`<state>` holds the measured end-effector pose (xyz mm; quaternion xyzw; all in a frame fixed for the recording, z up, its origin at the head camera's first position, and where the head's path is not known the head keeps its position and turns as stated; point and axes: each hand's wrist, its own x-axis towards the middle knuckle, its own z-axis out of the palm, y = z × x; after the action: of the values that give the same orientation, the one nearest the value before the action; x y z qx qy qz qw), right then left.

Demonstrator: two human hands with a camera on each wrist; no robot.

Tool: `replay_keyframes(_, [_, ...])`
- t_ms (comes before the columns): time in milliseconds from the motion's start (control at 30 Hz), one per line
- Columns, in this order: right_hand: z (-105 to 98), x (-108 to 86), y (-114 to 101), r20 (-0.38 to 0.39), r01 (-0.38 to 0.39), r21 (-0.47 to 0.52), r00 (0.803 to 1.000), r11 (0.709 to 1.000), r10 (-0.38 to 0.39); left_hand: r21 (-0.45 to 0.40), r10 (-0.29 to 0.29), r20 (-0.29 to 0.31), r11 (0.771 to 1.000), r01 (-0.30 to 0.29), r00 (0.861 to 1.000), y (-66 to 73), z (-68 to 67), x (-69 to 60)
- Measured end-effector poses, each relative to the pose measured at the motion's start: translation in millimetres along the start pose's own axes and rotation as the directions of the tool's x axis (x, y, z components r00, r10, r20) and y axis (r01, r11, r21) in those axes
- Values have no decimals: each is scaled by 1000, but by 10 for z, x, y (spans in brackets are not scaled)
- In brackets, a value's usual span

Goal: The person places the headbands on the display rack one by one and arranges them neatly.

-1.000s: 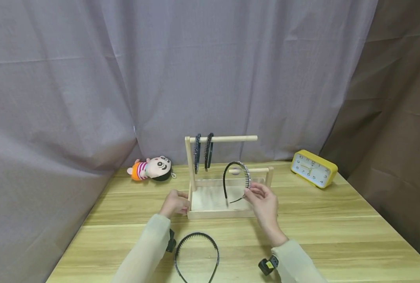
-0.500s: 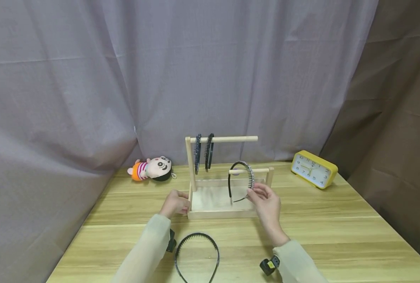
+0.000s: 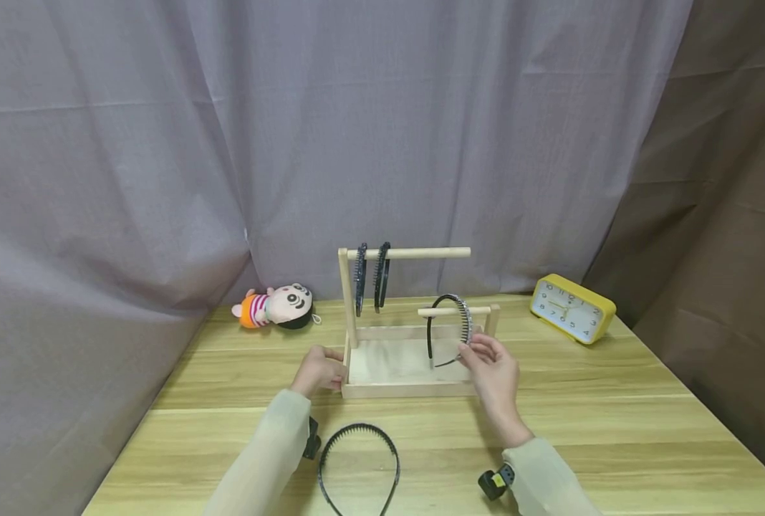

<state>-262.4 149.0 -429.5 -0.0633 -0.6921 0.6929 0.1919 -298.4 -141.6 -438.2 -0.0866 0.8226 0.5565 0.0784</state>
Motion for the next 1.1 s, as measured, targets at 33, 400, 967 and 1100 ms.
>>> replay_keyframes(33, [-8, 2, 2, -1, 0, -5, 1000, 1000, 0, -2, -2, -1, 1000, 2, 1000, -1, 0, 2])
replay_keyframes(400, [-78, 10, 13, -19, 3, 11, 1000, 1000, -3, -11, 3, -5, 1000, -3, 1000, -17, -4, -16])
replay_keyframes(967, [-182, 29, 39, -70, -3, -45, 998, 999, -1, -14, 2, -6, 1000, -2, 1000, -11, 6, 5])
replay_keyframes(1100, [-193, 39, 46, -82, 14, -45, 997, 999, -17, -9, 1, -5, 1000, -1, 1000, -4, 9, 2])
